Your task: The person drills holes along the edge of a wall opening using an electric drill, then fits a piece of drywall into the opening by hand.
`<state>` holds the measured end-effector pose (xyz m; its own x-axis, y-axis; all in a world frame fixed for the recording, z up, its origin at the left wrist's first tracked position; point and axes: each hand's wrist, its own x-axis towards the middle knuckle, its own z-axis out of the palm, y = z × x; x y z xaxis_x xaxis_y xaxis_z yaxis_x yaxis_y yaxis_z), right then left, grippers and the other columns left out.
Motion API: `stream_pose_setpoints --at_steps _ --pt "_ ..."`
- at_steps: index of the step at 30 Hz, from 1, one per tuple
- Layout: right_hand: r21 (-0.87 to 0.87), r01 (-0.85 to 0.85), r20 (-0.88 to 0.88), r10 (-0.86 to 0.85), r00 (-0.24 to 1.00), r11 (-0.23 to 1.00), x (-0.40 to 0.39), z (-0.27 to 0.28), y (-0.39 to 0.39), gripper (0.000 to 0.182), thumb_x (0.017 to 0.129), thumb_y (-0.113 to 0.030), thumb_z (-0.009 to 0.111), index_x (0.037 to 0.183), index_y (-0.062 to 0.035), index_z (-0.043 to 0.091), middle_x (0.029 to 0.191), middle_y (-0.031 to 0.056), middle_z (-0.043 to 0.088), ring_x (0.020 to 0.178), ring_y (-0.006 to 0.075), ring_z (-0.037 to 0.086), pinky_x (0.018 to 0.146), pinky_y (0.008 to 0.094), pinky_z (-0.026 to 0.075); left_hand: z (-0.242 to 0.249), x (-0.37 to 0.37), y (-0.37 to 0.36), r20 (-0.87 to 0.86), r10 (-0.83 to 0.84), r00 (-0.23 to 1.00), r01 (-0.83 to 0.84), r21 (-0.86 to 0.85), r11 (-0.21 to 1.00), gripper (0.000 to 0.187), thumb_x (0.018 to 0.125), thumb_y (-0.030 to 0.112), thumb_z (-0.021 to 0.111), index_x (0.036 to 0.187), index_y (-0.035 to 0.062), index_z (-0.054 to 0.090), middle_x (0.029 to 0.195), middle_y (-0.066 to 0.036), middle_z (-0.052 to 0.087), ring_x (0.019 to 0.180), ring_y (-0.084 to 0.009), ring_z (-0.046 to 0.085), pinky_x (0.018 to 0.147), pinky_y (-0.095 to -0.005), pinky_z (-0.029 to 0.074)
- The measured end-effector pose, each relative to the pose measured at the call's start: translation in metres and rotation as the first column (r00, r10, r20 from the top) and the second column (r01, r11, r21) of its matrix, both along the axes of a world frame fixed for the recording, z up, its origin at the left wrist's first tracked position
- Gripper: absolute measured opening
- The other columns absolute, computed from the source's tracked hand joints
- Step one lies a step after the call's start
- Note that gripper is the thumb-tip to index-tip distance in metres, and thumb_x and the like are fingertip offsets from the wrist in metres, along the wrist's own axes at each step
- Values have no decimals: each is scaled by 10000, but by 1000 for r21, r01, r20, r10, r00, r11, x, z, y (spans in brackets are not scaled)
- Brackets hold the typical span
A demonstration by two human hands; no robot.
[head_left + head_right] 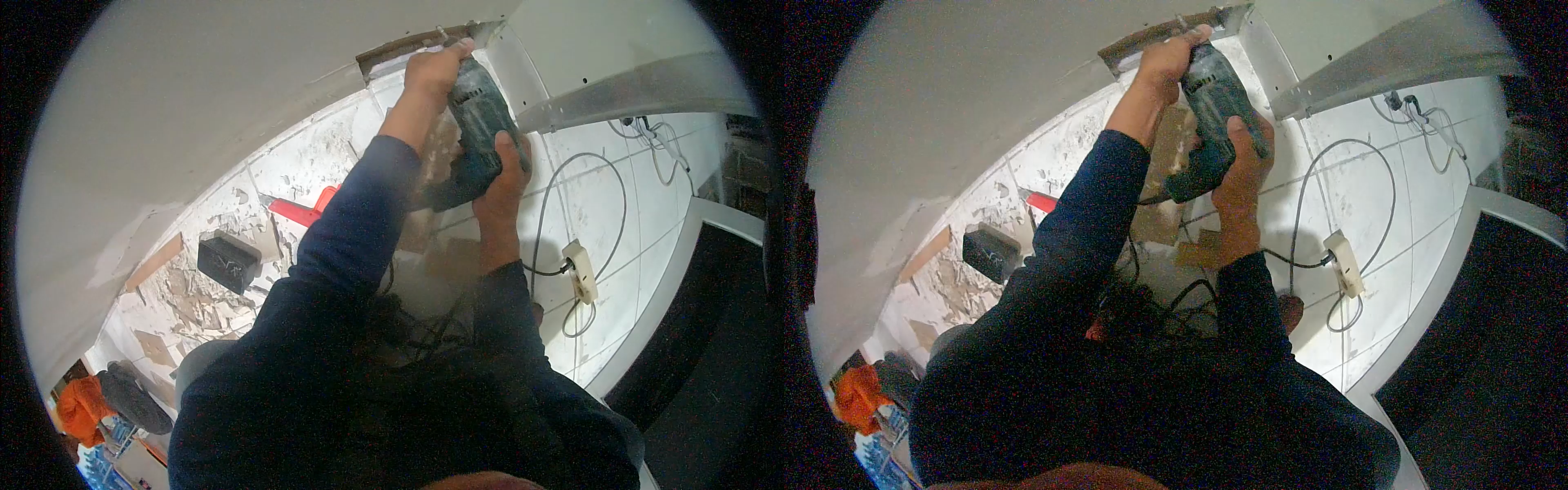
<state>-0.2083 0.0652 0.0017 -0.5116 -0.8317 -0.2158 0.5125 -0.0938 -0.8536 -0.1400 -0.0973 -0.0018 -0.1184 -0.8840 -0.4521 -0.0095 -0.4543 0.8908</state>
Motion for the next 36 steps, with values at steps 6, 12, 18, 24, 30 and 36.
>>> stream_pose_setpoints --at_steps 6,12,18,24,30,36 --pt "3 -42 153 41 987 999 -8 -10 -2 383 874 -271 579 1132 6 521 944 153 614 737 251 643 626 381 558 -11 9 5 -723 -44 689 186 117 976 356 918 330 602 1028 -8 635 1016 -115 670 900 -246 634 846 -356 502" --pt "34 -25 105 22 994 999 3 -1 1 404 867 -278 587 1152 1 524 992 148 605 830 253 636 683 383 554 -7 2 -3 -406 -112 907 153 71 986 362 952 354 528 942 19 666 990 -152 685 906 -247 649 816 -366 493" --pt "8 -20 56 20 998 1000 -6 -4 -2 435 861 -278 600 1174 1 487 971 142 594 818 265 639 689 384 557 -10 2 -1 356 -207 911 275 -153 949 469 956 419 485 1022 -20 639 1030 -152 687 952 -278 653 823 -403 494" --pt "0 -58 214 56 975 998 -1 3 -1 393 883 -285 569 1135 12 519 955 144 618 797 256 646 676 386 560 -4 13 12 -686 -112 719 248 103 963 417 948 358 526 1154 -4 529 1120 -179 658 1003 -302 640 951 -415 481" --pt "38 -39 182 31 983 999 -1 2 0 391 892 -285 557 1132 21 526 949 144 622 814 256 646 692 392 555 -11 -3 -2 -266 -57 962 81 79 994 352 916 320 578 1093 18 546 1076 -196 669 881 -286 654 870 -400 514" --pt "-4 -48 202 47 978 999 -5 -3 -2 406 895 -293 556 1152 19 518 933 147 621 768 265 646 669 390 556 -10 1 7 -648 -20 761 155 152 976 353 916 322 579 1088 16 540 1088 -197 666 869 -297 650 860 -403 515"
